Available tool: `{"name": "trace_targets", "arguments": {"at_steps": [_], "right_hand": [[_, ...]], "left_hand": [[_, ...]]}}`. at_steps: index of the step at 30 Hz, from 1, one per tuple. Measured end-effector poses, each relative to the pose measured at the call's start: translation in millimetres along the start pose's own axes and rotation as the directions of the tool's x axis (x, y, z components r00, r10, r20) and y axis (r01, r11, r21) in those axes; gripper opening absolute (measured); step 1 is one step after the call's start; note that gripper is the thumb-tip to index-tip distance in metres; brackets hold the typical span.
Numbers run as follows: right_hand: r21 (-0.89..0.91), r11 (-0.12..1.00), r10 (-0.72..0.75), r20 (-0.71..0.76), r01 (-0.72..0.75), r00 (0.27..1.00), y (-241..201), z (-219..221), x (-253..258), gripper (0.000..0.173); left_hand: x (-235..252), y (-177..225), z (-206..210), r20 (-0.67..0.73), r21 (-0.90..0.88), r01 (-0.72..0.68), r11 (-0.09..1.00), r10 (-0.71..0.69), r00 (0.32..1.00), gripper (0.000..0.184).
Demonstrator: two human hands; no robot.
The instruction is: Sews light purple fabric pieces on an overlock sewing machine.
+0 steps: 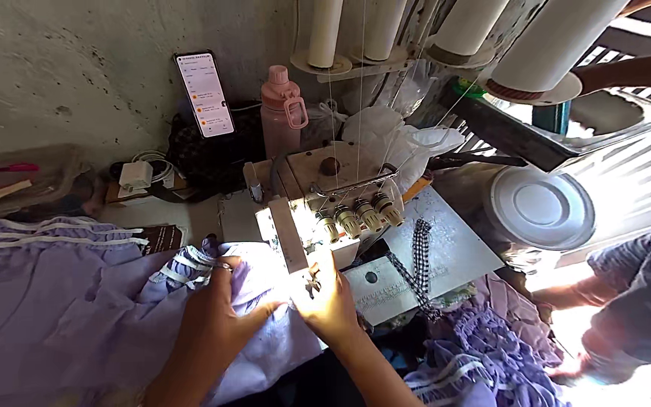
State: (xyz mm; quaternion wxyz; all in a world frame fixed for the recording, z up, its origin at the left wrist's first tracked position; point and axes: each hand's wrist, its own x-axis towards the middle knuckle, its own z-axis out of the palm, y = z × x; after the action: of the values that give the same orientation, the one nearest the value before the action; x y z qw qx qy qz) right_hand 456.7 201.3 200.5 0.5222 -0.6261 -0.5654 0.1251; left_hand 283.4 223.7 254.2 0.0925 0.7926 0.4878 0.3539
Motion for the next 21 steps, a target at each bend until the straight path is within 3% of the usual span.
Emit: {"name": "trace_targets", "arguments": {"at_steps": [1,3,6,8,11,14,17,19,21], "right_hand": [[-0.043,0.999,-0.012,-0.010,0.011,1.000,-0.2,0.8,0.5,0.048],[-0.090,0.996,-0.008,-0.017,0.006,1.000,-2.2,1.9,2.1,0.047],[-0.075,0.997,0.030,0.007,-0.029,1.000,-3.7,3.0,3.5,0.045],[-0.024,0.998,0.054,0.044,-0.053,0.998,-2.0,3.6,1.2,0.050],[-0.012,0.998,0.061,0.048,-0.061,0.997,-2.3,4.7,-2.9,0.056],[-0.033,0.997,0.065,0.004,-0.065,0.998,-4.1,9.3,0.5,0.043],[0.034,0.997,0.076,0.002,-0.076,0.997,0.9,12.3,4.9,0.036],[0.088,0.992,0.093,0.021,-0.095,0.995,2.9,10.5,5.5,0.035],[0.147,0.980,0.122,0.071,-0.131,0.990,4.2,5.2,6.1,0.034]], "left_hand": [[0.7,2.5,-0.9,0.010,0.120,-0.066,0.991,0.065,0.998,0.062],[2.9,0.9,-0.9,0.030,0.267,-0.230,0.936,0.231,0.973,0.040],[9.1,-3.0,1.0,0.041,0.205,-0.335,0.920,0.334,0.942,0.031],[12.4,-5.2,6.3,0.021,0.067,-0.259,0.963,0.259,0.966,0.034],[16.3,-3.5,12.1,0.020,-0.111,0.000,0.994,0.002,1.000,0.037],[20.3,-2.3,10.7,0.052,-0.167,0.091,0.982,-0.084,0.995,0.038],[10.5,5.3,10.2,-0.001,0.030,-0.106,0.994,0.106,0.994,0.040],[-9.2,19.4,19.4,0.005,0.246,-0.284,0.927,0.292,0.956,0.045],[-30.2,30.3,33.1,0.024,0.377,-0.345,0.859,0.364,0.931,0.034]]}}
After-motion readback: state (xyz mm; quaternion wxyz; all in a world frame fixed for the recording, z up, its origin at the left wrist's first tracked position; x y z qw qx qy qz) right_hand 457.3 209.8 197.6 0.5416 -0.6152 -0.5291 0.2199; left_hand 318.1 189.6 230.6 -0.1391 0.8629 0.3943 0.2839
